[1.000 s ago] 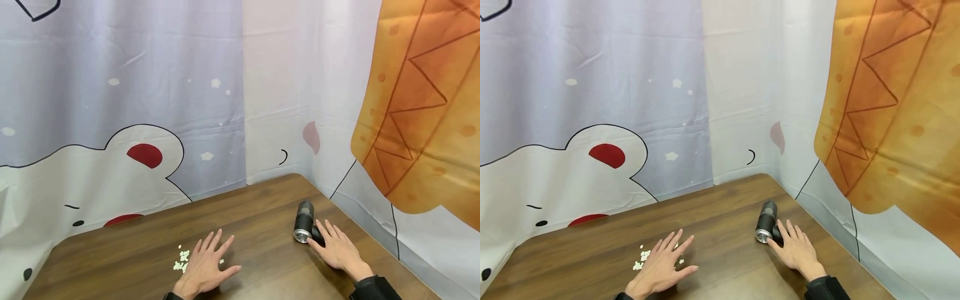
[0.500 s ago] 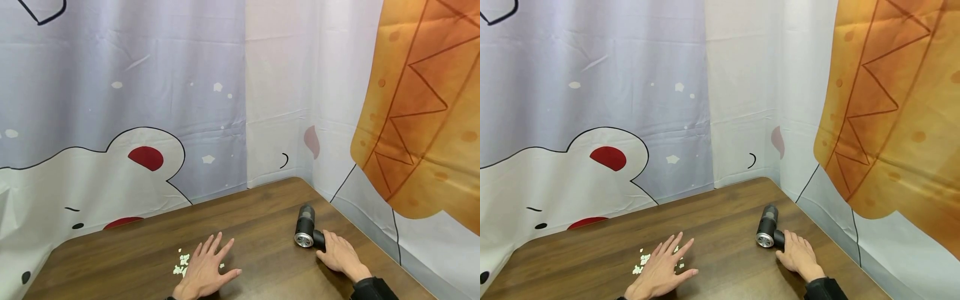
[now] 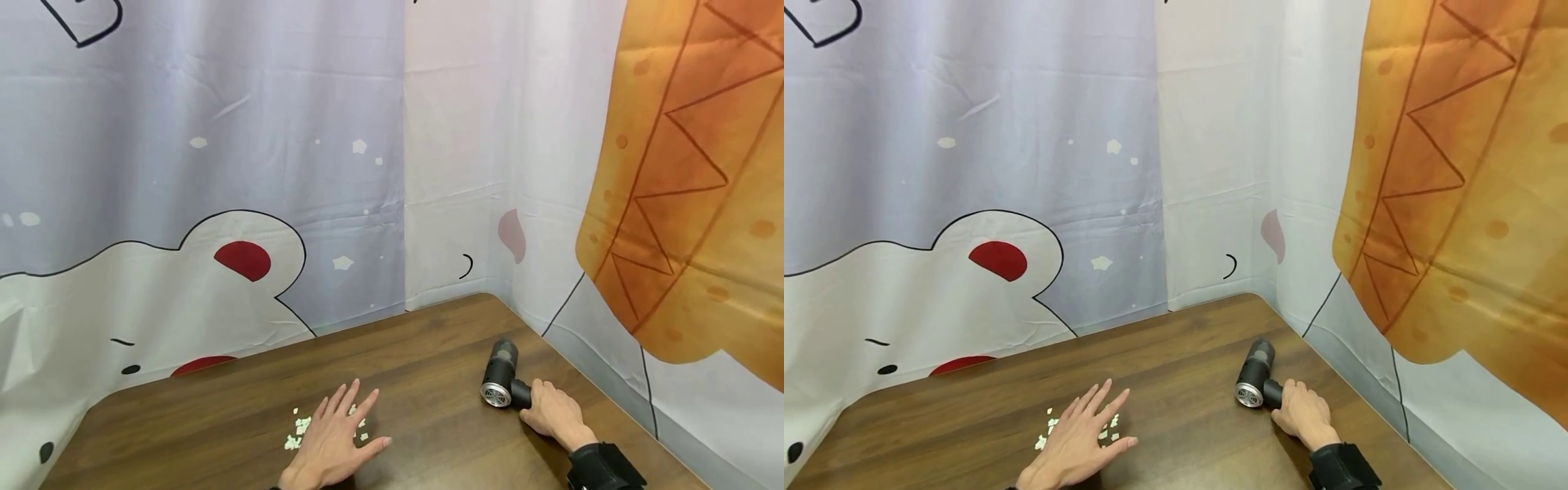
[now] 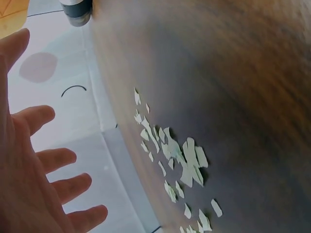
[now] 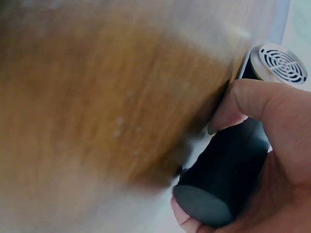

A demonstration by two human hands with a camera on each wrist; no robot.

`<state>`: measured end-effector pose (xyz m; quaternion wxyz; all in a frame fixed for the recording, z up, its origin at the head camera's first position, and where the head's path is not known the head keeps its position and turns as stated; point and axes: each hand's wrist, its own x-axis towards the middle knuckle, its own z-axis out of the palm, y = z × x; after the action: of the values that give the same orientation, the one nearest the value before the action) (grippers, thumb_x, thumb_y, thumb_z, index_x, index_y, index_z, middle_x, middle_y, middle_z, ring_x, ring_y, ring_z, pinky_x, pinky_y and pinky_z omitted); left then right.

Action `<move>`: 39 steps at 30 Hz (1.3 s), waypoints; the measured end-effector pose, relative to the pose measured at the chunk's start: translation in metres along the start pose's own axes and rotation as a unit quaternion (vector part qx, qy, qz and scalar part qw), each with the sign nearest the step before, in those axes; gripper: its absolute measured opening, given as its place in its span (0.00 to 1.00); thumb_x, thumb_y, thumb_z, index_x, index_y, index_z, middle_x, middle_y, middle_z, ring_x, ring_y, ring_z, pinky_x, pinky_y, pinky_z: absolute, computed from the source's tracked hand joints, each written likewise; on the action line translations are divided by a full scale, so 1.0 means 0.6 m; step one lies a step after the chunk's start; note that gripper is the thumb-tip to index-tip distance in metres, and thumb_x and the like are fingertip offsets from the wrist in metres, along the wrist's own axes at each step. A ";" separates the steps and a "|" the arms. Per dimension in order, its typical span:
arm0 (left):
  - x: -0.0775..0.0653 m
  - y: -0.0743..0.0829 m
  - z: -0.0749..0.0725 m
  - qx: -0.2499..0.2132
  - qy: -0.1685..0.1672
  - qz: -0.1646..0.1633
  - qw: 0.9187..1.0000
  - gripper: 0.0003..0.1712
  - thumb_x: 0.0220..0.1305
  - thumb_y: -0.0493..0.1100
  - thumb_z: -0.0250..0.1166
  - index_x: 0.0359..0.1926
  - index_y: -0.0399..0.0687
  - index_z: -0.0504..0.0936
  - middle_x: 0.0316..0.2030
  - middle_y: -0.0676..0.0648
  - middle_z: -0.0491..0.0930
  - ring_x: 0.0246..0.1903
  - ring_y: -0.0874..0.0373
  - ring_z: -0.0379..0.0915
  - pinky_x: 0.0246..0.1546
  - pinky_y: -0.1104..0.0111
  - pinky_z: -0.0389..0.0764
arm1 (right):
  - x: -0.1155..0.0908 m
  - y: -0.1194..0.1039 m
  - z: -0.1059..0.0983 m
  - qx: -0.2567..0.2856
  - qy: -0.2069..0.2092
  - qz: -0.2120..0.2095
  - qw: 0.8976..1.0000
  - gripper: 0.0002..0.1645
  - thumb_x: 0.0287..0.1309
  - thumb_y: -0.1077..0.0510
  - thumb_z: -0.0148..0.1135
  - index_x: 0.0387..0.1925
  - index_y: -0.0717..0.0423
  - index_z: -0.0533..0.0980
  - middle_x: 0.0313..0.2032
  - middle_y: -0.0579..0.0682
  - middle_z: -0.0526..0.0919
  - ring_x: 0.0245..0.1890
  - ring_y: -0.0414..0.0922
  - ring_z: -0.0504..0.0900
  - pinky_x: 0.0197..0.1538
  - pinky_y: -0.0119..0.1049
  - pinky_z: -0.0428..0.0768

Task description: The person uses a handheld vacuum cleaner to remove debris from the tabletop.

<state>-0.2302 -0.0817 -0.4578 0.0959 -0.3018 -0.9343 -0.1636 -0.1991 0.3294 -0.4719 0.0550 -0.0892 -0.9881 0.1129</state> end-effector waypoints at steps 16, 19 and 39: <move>0.006 -0.009 -0.011 0.022 0.066 -0.003 0.998 0.41 0.68 0.75 0.55 0.70 0.57 0.77 0.71 0.41 0.71 0.69 0.40 0.67 0.66 0.46 0.71 | 0.018 -0.006 -0.028 0.038 0.052 0.021 0.998 0.12 0.48 0.56 0.64 0.26 0.59 0.72 0.20 0.51 0.73 0.20 0.51 0.74 0.22 0.47 0.70; 0.006 -0.012 -0.012 0.018 0.069 -0.009 0.997 0.40 0.68 0.74 0.55 0.70 0.57 0.77 0.71 0.41 0.71 0.69 0.40 0.67 0.66 0.45 0.71 | 0.021 -0.007 -0.029 0.057 0.056 0.023 0.997 0.13 0.50 0.53 0.65 0.27 0.57 0.72 0.19 0.50 0.72 0.19 0.50 0.72 0.21 0.45 0.68; -0.018 -0.029 -0.027 0.017 0.077 -0.044 0.996 0.40 0.66 0.74 0.59 0.70 0.59 0.77 0.71 0.42 0.70 0.71 0.41 0.65 0.66 0.45 0.69 | 0.032 -0.031 -0.038 0.399 -0.025 0.072 0.914 0.14 0.58 0.60 0.58 0.17 0.57 0.71 0.12 0.46 0.70 0.13 0.41 0.69 0.20 0.31 0.70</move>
<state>-0.2307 -0.1066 -0.4498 0.1650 -0.2451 -0.9394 -0.1741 -0.2177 0.3201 -0.4438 0.0530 -0.1283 -0.8526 0.5037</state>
